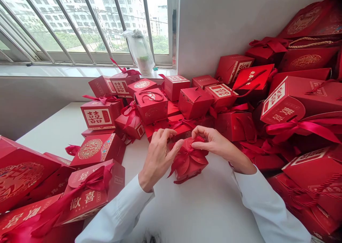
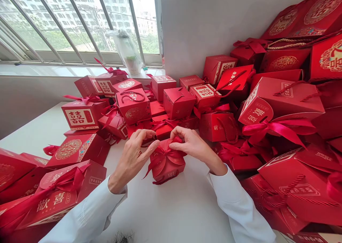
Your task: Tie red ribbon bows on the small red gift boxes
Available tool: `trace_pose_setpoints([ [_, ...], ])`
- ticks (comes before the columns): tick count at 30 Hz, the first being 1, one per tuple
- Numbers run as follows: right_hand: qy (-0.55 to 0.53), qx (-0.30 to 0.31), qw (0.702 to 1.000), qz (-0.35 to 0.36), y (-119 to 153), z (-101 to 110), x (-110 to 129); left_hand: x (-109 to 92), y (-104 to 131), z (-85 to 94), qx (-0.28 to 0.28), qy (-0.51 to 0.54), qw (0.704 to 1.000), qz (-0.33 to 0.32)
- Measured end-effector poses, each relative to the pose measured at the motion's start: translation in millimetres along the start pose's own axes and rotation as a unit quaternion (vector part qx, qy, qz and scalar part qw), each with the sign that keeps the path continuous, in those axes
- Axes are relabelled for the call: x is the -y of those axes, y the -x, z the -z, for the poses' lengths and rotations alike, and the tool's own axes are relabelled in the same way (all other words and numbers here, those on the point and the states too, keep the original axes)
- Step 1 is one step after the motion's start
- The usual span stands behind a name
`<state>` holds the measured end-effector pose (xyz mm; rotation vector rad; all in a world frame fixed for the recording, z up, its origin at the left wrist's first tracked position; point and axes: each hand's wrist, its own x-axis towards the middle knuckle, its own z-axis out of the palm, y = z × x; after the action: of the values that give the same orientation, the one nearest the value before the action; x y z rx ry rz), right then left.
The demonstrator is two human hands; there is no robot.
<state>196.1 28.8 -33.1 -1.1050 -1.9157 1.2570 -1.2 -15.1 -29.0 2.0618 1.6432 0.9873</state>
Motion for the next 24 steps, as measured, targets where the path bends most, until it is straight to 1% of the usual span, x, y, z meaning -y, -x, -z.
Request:
trace_pose_setpoints([
  [2,-0.001,-0.002,1.000,0.012,0.5,0.3,1.7,-2.9,0.4,4.3,-0.006,-0.015,1.000,0.007],
  [6,-0.004,-0.013,1.000,0.017,1.7,-0.1,4.5,-7.1,2.3,10.5,0.050,-0.018,0.998,0.032],
  [8,0.000,-0.011,1.000,0.013,1.8,-0.5,4.4,-6.2,2.8,10.7,0.066,0.001,0.998,0.024],
  [10,0.011,-0.013,1.000,0.013,1.6,-0.7,3.9,-3.8,2.6,10.0,0.064,0.029,0.997,0.010],
  [12,0.052,-0.045,0.997,0.019,1.4,-0.7,4.5,-1.5,1.7,9.9,0.063,0.060,0.996,0.002],
  [15,0.133,-0.126,0.982,0.044,3.1,-1.1,10.1,0.3,0.5,12.3,0.070,0.106,0.992,0.004],
  [16,0.145,-0.137,0.978,0.054,4.3,-1.6,13.3,0.6,0.2,13.5,0.078,0.121,0.990,0.007],
  [17,0.149,-0.134,0.978,0.063,5.7,-2.2,16.8,1.0,-0.1,14.8,0.085,0.133,0.987,0.010],
  [19,0.154,-0.096,0.981,0.071,8.7,-4.1,23.4,2.3,-0.7,17.0,0.096,0.142,0.985,0.015],
  [22,0.172,-0.038,0.982,0.073,11.7,-7.4,29.5,5.2,-2.0,18.9,0.105,0.116,0.988,0.008],
  [24,0.178,-0.024,0.981,0.073,12.0,-9.1,30.5,6.3,-2.7,19.4,0.119,0.094,0.988,0.012],
])
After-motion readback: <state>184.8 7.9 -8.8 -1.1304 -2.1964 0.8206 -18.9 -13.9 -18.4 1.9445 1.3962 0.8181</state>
